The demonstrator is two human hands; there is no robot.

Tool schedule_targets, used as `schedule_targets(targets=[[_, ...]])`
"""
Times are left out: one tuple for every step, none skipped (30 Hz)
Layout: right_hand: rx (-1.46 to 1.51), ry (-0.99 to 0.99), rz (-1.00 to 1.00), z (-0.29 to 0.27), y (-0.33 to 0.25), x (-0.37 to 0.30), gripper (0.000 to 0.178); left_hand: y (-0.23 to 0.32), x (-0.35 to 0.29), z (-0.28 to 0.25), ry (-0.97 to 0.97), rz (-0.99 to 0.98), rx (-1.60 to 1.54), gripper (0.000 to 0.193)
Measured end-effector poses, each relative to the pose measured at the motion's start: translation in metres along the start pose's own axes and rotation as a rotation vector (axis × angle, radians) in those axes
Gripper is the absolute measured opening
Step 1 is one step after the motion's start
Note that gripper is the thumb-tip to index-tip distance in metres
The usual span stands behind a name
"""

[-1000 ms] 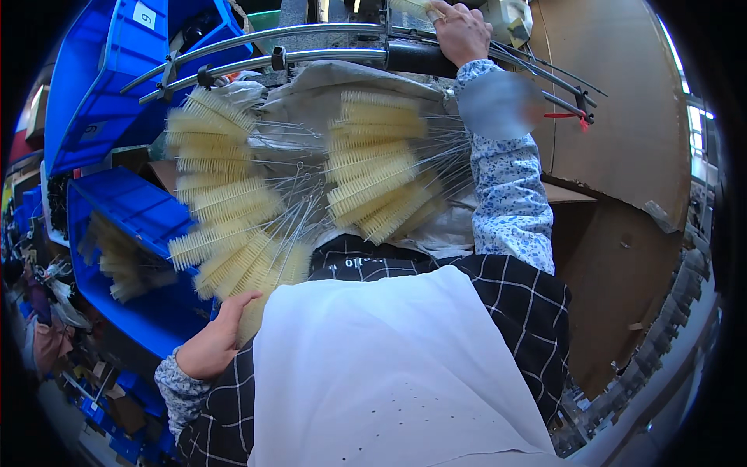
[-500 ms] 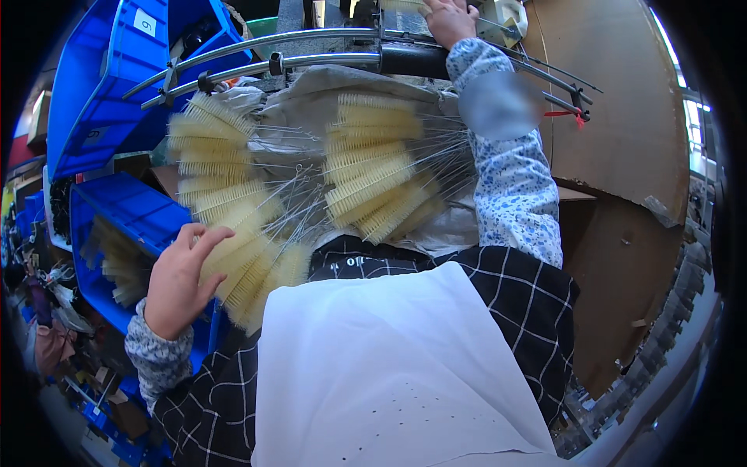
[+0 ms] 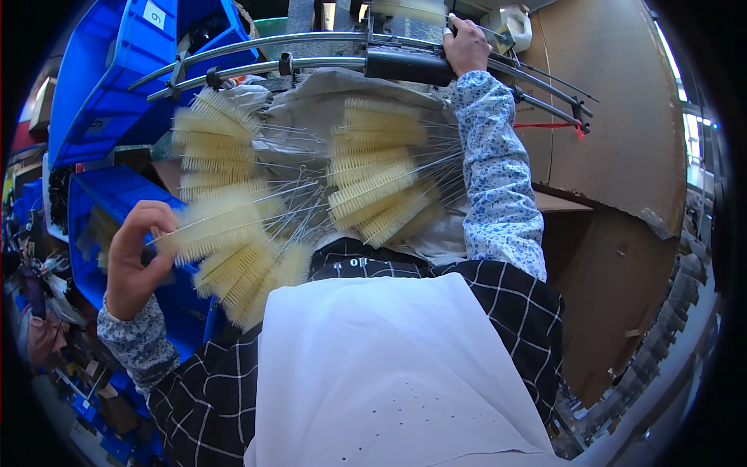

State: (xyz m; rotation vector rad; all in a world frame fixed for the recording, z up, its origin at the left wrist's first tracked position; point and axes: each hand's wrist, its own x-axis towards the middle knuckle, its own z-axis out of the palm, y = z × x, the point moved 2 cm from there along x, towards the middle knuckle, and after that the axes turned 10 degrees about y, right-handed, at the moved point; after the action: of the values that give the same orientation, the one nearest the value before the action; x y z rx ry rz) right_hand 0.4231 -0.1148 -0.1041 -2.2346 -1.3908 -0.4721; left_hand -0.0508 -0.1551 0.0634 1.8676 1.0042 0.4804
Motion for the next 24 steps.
schedule_targets(targets=[[0.002,0.018,-0.011,0.0,-0.004,-0.001,0.032,0.001,-0.003,-0.005,0.023,-0.007,-0.037,0.022],[0.001,0.037,-0.02,0.001,-0.009,-0.002,0.032,0.003,-0.006,-0.01,0.045,-0.012,-0.076,0.022],[-0.013,0.019,-0.005,0.003,-0.014,-0.002,0.032,0.004,-0.008,-0.015,0.057,-0.009,-0.063,0.024],[-0.029,0.004,0.013,0.002,-0.022,-0.002,0.031,0.005,-0.009,-0.019,0.08,0.004,-0.086,0.024],[-0.029,-0.018,0.023,0.004,-0.038,-0.002,0.031,0.008,-0.013,-0.022,0.114,0.005,-0.102,0.024],[-0.031,-0.04,0.034,0.006,-0.053,-0.002,0.03,0.011,-0.016,-0.025,0.146,0.006,-0.117,0.024],[-0.027,-0.035,0.011,0.009,-0.065,-0.002,0.029,0.009,-0.018,-0.028,0.191,0.016,-0.093,0.028],[0.038,-0.007,0.003,0.01,-0.074,-0.005,0.029,0.009,-0.015,-0.029,0.197,0.029,-0.095,0.028],[0.104,0.02,-0.005,0.011,-0.083,-0.007,0.029,0.009,-0.013,-0.031,0.203,0.041,-0.095,0.029],[0.176,0.051,-0.018,0.014,-0.093,-0.009,0.029,0.008,-0.012,-0.032,0.217,0.054,-0.092,0.03],[0.145,0.011,0.003,0.009,-0.103,-0.009,0.028,0.008,-0.011,-0.032,0.207,0.064,-0.098,0.031],[0.116,-0.029,0.024,0.002,-0.111,-0.007,0.026,0.008,-0.01,-0.031,0.199,0.074,-0.103,0.031],[0.085,-0.069,0.046,-0.004,-0.114,-0.005,0.025,0.008,-0.008,-0.03,0.188,0.084,-0.11,0.032],[0.102,-0.052,0.045,-0.005,-0.112,-0.005,0.023,0.008,-0.007,-0.03,0.162,0.103,-0.101,0.031],[0.119,-0.035,0.044,-0.005,-0.109,-0.006,0.022,0.008,-0.007,-0.031,0.137,0.122,-0.091,0.031],[0.135,-0.02,0.041,-0.006,-0.105,-0.007,0.021,0.008,-0.006,-0.031,0.113,0.14,-0.084,0.03],[0.115,-0.008,0.033,-0.007,-0.098,-0.007,0.021,0.009,-0.007,-0.032,0.135,0.139,-0.095,0.03],[0.095,0.003,0.025,-0.008,-0.088,-0.006,0.021,0.01,-0.007,-0.032,0.158,0.138,-0.106,0.03],[0.079,0.013,0.011,-0.006,-0.079,-0.006,0.021,0.009,-0.01,-0.033,0.187,0.133,-0.116,0.029],[0.042,0.0,0.01,-0.003,-0.065,-0.006,0.023,0.008,-0.014,-0.035,0.201,0.131,-0.095,0.029],[0.006,-0.013,0.008,0.001,-0.049,-0.004,0.026,0.004,-0.018,-0.04,0.216,0.127,-0.074,0.029],[-0.039,-0.026,0.009,0.003,-0.031,-0.002,0.029,-0.001,-0.02,-0.045,0.225,0.127,-0.059,0.028],[-0.016,-0.016,0.0,0.002,-0.017,-0.001,0.029,-0.006,-0.022,-0.049,0.238,0.125,-0.07,0.028],[0.008,-0.007,-0.009,0.001,-0.001,0.001,0.029,-0.008,-0.022,-0.049,0.255,0.129,-0.084,0.027]])
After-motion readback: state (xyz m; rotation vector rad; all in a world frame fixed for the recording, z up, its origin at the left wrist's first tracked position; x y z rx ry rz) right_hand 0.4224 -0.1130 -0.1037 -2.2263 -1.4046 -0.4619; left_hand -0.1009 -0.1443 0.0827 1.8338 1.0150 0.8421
